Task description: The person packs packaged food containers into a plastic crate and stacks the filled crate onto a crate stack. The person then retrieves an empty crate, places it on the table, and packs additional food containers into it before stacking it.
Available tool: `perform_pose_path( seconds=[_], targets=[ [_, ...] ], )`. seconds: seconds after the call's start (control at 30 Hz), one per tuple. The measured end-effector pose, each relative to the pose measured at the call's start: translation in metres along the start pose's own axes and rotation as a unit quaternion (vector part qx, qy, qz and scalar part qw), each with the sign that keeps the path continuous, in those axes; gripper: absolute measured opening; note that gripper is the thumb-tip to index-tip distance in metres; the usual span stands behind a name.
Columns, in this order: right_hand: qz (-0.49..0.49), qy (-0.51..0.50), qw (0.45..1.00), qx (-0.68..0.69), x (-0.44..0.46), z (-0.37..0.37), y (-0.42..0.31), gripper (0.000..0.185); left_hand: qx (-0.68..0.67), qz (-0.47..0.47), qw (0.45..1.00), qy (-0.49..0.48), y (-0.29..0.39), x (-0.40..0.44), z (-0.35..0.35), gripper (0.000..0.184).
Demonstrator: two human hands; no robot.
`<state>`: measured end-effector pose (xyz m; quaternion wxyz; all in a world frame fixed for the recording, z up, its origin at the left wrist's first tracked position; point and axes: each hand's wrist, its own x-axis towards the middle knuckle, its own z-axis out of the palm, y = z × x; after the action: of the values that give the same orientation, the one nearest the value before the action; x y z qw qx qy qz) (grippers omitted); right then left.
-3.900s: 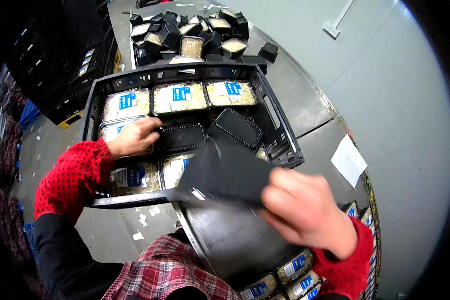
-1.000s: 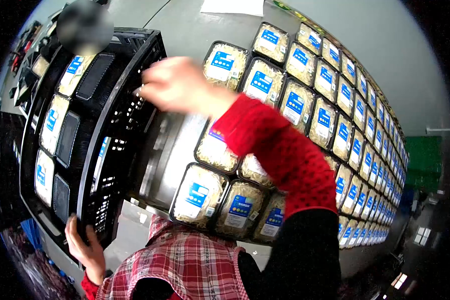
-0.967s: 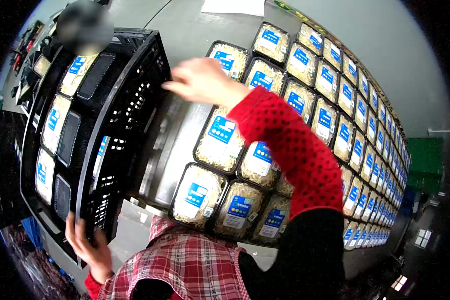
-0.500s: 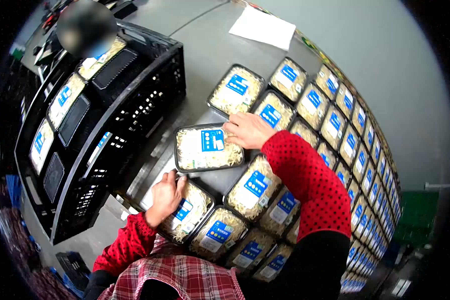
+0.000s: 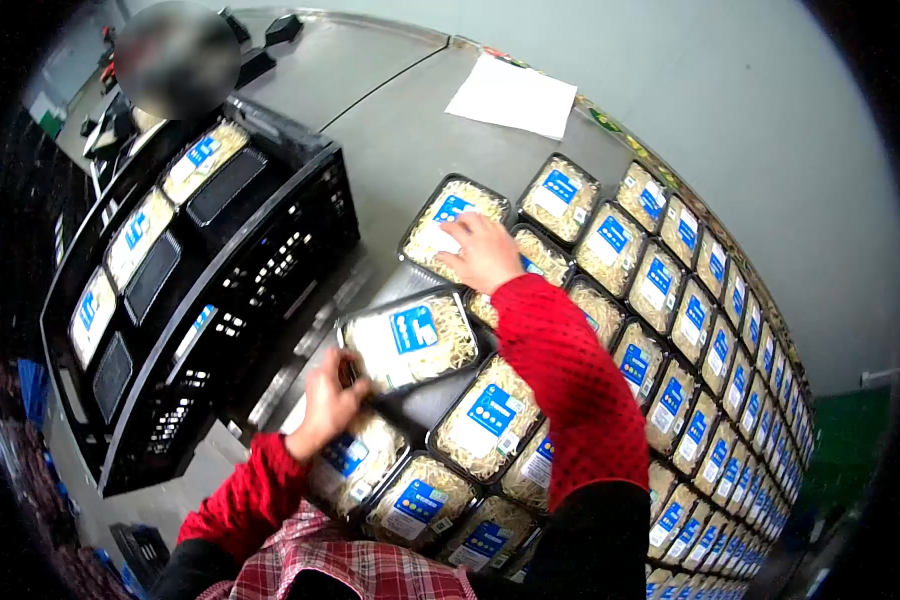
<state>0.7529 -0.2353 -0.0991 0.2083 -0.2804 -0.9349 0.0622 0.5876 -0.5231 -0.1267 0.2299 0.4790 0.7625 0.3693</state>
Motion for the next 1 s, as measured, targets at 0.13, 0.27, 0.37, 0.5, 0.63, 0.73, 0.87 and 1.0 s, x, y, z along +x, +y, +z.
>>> perform_pose_path(
  seconds=[0.13, 0.27, 0.37, 0.5, 0.63, 0.73, 0.87, 1.0],
  targets=[
    [-0.001, -0.005, 0.999, -0.05, 0.007, 0.011, 0.003, 0.045, -0.034, -0.093, 0.989, -0.113, 0.029, -0.021, -0.007, 0.083],
    [-0.052, 0.019, 0.998, -0.028, -0.008, 0.007, 0.014, 0.037, -0.02, -0.123, 0.973, -0.195, 0.028, -0.007, -0.018, 0.103],
    [-0.077, 0.037, 0.996, 0.039, -0.025, -0.009, 0.011, 0.015, 0.064, -0.029, 0.997, -0.013, 0.025, 0.014, -0.017, 0.086],
    [-0.116, 0.03, 0.992, 0.043, -0.051, -0.013, 0.001, 0.014, 0.071, -0.03, 0.994, -0.083, 0.018, -0.009, -0.005, 0.047],
    [-0.159, -0.058, 0.985, 0.027, -0.037, -0.022, -0.007, 0.018, 0.058, -0.017, 0.996, -0.069, 0.019, -0.027, 0.002, 0.044],
    [-0.166, -0.065, 0.98, 0.093, -0.035, -0.014, -0.022, 0.02, 0.046, -0.031, 0.995, -0.085, 0.022, -0.028, 0.0, 0.043],
    [-0.108, -0.061, 0.989, 0.084, -0.046, -0.014, -0.014, 0.021, 0.093, -0.024, 0.992, -0.081, 0.024, -0.024, -0.009, 0.037],
    [0.055, -0.008, 0.998, -0.011, -0.009, -0.001, -0.018, 0.053, 0.1, 0.013, 0.992, -0.07, 0.019, -0.022, -0.004, 0.025]
  ],
)
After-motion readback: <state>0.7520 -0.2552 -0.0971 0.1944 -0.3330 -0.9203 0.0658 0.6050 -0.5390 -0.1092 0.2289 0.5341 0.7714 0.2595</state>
